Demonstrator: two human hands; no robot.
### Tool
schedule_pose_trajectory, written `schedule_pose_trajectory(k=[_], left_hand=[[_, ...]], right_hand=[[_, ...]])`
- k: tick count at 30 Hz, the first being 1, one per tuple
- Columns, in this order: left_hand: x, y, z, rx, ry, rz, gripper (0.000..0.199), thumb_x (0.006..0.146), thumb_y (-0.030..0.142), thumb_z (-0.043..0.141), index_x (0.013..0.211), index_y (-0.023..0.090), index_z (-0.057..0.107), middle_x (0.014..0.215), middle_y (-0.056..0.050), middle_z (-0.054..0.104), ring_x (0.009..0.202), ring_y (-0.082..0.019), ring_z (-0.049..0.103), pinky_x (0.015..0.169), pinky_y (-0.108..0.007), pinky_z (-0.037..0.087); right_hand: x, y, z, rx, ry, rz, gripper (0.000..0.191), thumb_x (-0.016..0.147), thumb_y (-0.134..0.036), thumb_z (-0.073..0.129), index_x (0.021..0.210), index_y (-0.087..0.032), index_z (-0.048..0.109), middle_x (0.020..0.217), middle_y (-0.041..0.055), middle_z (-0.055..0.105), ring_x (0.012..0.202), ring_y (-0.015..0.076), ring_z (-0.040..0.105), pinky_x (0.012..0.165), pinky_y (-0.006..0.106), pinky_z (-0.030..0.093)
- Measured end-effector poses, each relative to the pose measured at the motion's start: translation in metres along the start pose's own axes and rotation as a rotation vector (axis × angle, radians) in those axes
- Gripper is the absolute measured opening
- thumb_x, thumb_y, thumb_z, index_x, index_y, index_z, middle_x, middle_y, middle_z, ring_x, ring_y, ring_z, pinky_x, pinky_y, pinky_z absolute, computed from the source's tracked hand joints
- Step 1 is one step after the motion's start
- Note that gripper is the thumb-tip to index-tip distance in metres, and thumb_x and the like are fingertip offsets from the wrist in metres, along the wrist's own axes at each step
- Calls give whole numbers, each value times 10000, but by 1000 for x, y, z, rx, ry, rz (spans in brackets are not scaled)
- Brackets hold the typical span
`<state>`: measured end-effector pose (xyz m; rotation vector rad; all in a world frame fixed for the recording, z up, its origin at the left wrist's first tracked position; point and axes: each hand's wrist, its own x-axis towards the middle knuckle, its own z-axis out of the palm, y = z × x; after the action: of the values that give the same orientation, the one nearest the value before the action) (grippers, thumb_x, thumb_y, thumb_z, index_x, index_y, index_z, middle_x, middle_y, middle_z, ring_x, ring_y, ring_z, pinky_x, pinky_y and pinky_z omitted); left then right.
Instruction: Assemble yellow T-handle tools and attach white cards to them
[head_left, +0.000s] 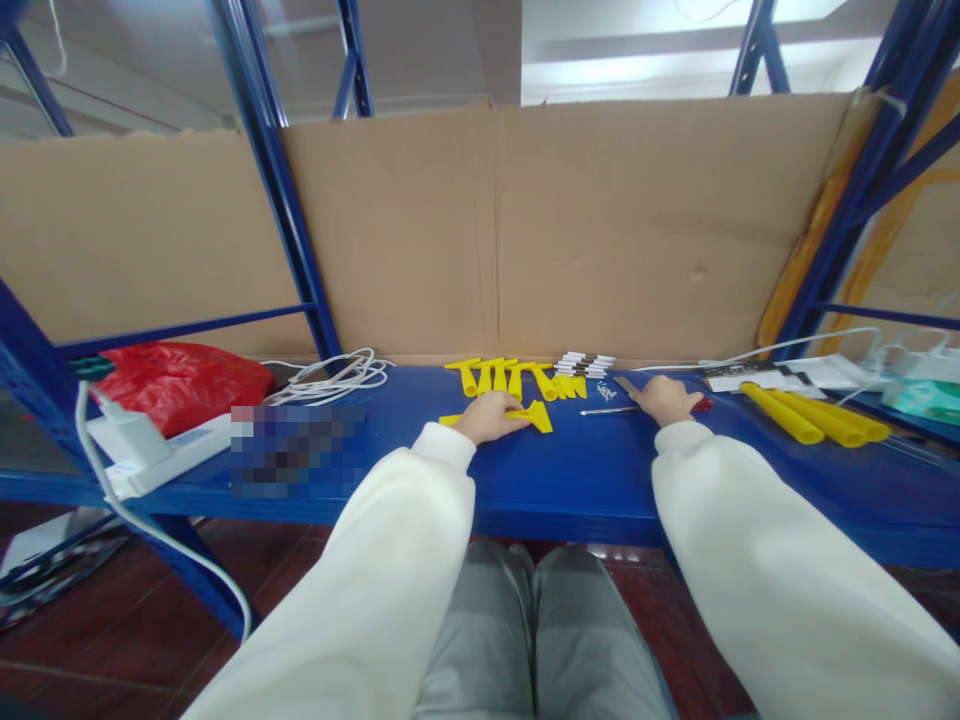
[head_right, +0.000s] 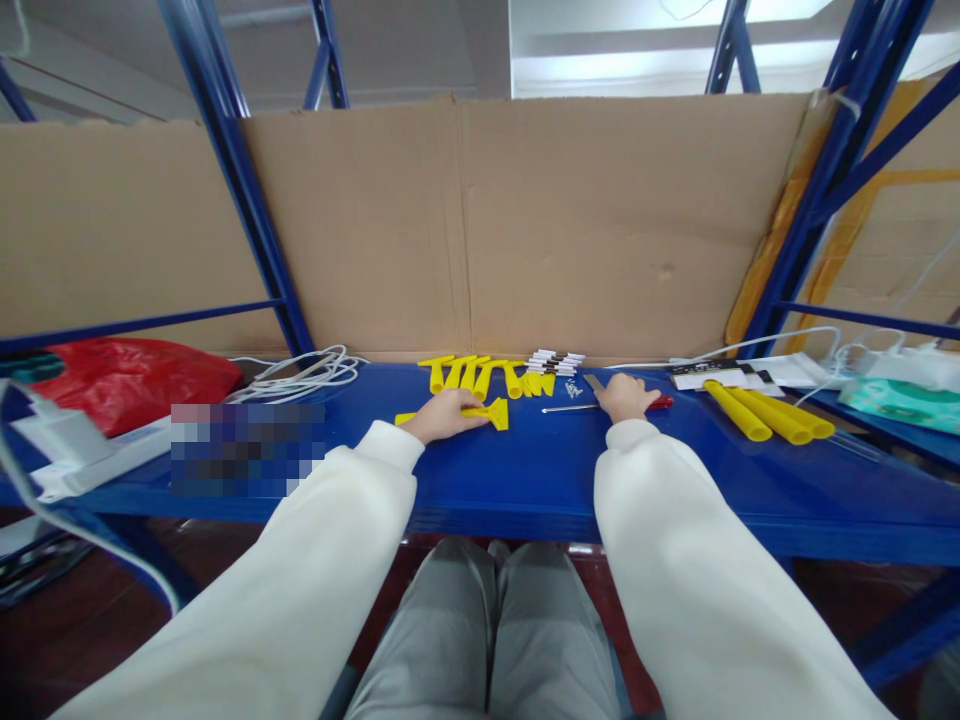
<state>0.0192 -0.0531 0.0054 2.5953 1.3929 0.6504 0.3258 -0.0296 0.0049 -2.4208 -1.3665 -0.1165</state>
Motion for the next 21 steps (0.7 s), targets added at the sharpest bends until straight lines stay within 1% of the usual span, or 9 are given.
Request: schedule_pose_trajectory(k=[3, 7, 12, 18, 21], left_hand=[[0, 1, 0, -2, 5, 7, 269, 852, 371, 700, 1015, 185, 805, 1089, -84, 778, 1072, -296, 700, 955, -366, 525], [0, 1, -1, 3, -1, -6, 290, 853, 391, 697, 1028, 185, 801, 1104, -87, 773, 1083, -293, 695, 937, -340, 527], [0, 1, -1, 3, -11, -18, 331, 853, 418, 689, 1060, 182, 794, 1128, -87, 768, 1092, -291, 695, 926, -318, 528], [0, 1, -1, 3, -18, -22, 353, 851, 432, 677, 1076, 185, 790, 1145, -87, 762, 1105, -291, 695, 942, -319, 526], [0, 1, -1, 11, -23, -18, 357, 855, 433, 668, 1087, 188, 788, 1156, -84, 760, 1110, -288, 691, 949, -322, 525]], right_hand=[[-1, -1, 0, 9, 13, 18, 595, 916, -603, 526, 1167, -98, 713, 1207, 258, 669, 1181, 401, 565, 1011, 592, 328], [-1, -2, 1, 5, 16, 37, 593, 918, -597, 526, 1186, -101, 708, 1236, 262, 660, 1207, 404, 554, 1034, 590, 316], [-2, -2, -1, 24, 17, 21, 669, 926, -650, 460, 1195, -89, 703, 1223, 271, 669, 1195, 414, 556, 1024, 619, 314], [-2, 0, 3, -15, 59, -37, 613, 947, -571, 467, 1179, -57, 707, 1216, 288, 667, 1200, 412, 547, 1025, 615, 294], [0, 1, 6, -6, 78, -44, 581, 944, -538, 487, 1189, -58, 704, 1215, 288, 667, 1191, 413, 545, 1005, 617, 320]])
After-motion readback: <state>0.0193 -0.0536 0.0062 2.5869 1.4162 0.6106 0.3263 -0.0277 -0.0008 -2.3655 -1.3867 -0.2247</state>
